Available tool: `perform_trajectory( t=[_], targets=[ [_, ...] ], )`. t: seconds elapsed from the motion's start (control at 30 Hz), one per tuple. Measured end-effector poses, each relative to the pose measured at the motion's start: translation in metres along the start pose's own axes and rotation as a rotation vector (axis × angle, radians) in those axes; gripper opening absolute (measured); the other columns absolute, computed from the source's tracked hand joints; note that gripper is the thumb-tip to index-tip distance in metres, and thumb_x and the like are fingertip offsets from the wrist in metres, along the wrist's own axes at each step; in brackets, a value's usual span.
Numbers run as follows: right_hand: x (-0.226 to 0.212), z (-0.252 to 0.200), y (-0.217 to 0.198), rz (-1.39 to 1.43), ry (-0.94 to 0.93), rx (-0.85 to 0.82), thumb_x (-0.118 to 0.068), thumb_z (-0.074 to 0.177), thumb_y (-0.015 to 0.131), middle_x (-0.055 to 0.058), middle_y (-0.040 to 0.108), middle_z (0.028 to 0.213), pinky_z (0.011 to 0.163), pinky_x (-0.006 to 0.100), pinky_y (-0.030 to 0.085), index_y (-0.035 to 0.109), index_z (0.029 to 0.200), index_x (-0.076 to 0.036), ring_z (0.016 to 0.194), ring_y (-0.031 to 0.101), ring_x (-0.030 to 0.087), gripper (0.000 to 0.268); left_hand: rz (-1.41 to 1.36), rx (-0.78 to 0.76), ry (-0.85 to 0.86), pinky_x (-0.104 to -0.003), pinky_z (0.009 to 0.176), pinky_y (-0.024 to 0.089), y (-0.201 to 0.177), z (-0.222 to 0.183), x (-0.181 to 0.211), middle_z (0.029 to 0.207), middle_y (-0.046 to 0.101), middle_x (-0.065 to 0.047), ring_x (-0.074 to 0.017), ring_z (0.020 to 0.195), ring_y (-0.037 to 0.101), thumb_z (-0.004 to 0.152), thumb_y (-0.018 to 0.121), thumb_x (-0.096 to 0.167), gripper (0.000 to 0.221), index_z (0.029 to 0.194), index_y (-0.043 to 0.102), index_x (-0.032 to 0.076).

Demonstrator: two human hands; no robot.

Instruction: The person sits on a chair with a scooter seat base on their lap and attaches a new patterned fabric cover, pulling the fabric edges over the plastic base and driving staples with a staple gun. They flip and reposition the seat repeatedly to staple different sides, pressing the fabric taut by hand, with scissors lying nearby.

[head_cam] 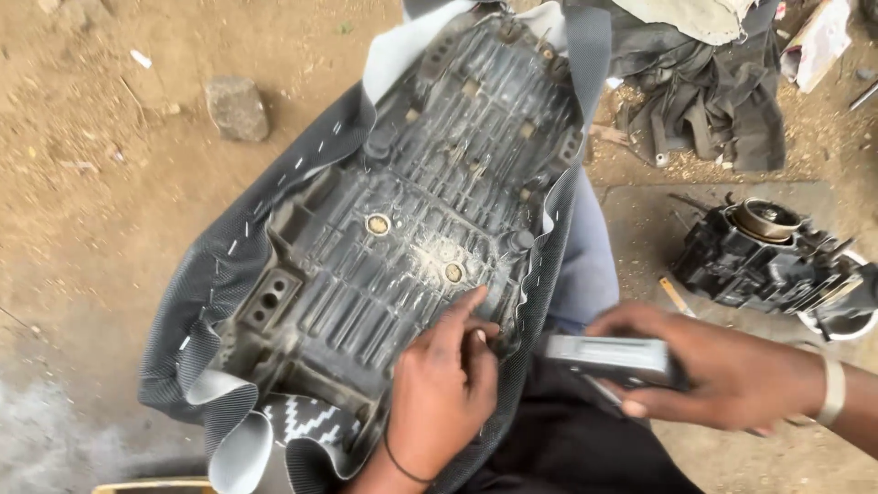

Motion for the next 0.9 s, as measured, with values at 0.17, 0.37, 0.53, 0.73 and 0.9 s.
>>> perform_trajectory(
  t=[0.17, 0.37, 0.53, 0.73, 0.9],
  targets=[
    [-0.031, 0.047, -0.014, -0.123, 0.226, -0.22, -0.035, 0.085, 0.072, 0.003, 0.075, 0.088, 0.071, 0.034, 0.062, 0.045, 0.145, -0.027, 0.071, 0.079, 0.013, 0.066, 0.053, -0.015, -0.023, -0.039, 0.069, 0.06, -0.004, -0.007, 0.003, 0.1, 0.075, -0.012, -0.0307, 0.079, 0.076, 0.085, 0.063, 0.002, 0.051, 0.135, 0.064, 0.01],
    [-0.038, 0.08, -0.003, -0.26, -0.003, -0.312, -0.031, 0.087, 0.079, 0.001, 0.081, 0.094, 0.074, 0.032, 0.064, 0.055, 0.134, -0.016, 0.079, 0.08, 0.013, 0.054, 0.177, -0.297, 0.145, -0.049, 0.072, 0.06, -0.006, -0.01, 0.004, 0.134, 0.053, -0.029, -0.0471, 0.099, 0.069, 0.077, 0.077, 0.022, 0.067, 0.142, 0.06, 0.031],
    [-0.006, 0.087, 0.019, -0.339, -0.098, -0.186, -0.029, 0.08, 0.088, 0.008, 0.08, 0.092, 0.072, 0.035, 0.062, 0.065, 0.131, -0.017, 0.083, 0.078, 0.021, 0.057, 0.101, -0.45, 0.18, -0.054, 0.072, 0.06, -0.003, -0.029, -0.024, 0.124, 0.054, -0.025, -0.0415, 0.101, 0.067, 0.089, 0.081, 0.042, 0.063, 0.148, 0.058, 0.035],
    [-0.03, 0.094, 0.037, -0.203, 0.243, -0.221, -0.026, 0.077, 0.074, 0.008, 0.081, 0.08, 0.071, 0.03, 0.066, 0.061, 0.138, -0.024, 0.074, 0.083, 0.017, 0.062, 0.135, -0.413, 0.251, -0.049, 0.08, 0.06, -0.014, -0.03, -0.035, 0.117, 0.057, -0.018, -0.0367, 0.1, 0.064, 0.08, 0.083, 0.035, 0.066, 0.142, 0.063, 0.04],
    [0.02, 0.087, 0.051, -0.259, -0.186, 0.091, -0.029, 0.077, 0.085, 0.013, 0.08, 0.096, 0.078, 0.036, 0.062, 0.064, 0.131, -0.011, 0.085, 0.079, 0.024, 0.061, 0.199, -0.421, 0.289, -0.046, 0.083, 0.058, -0.02, -0.024, -0.026, 0.112, 0.059, -0.011, -0.0343, 0.102, 0.063, 0.08, 0.083, 0.032, 0.066, 0.143, 0.063, 0.039]
  ],
)
Point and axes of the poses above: each hand's wrist, its own z-axis towards the middle knuckle, its own y-axis out of the palm, x = y × z, the point moved 3 cm from there along z, towards the middle knuckle
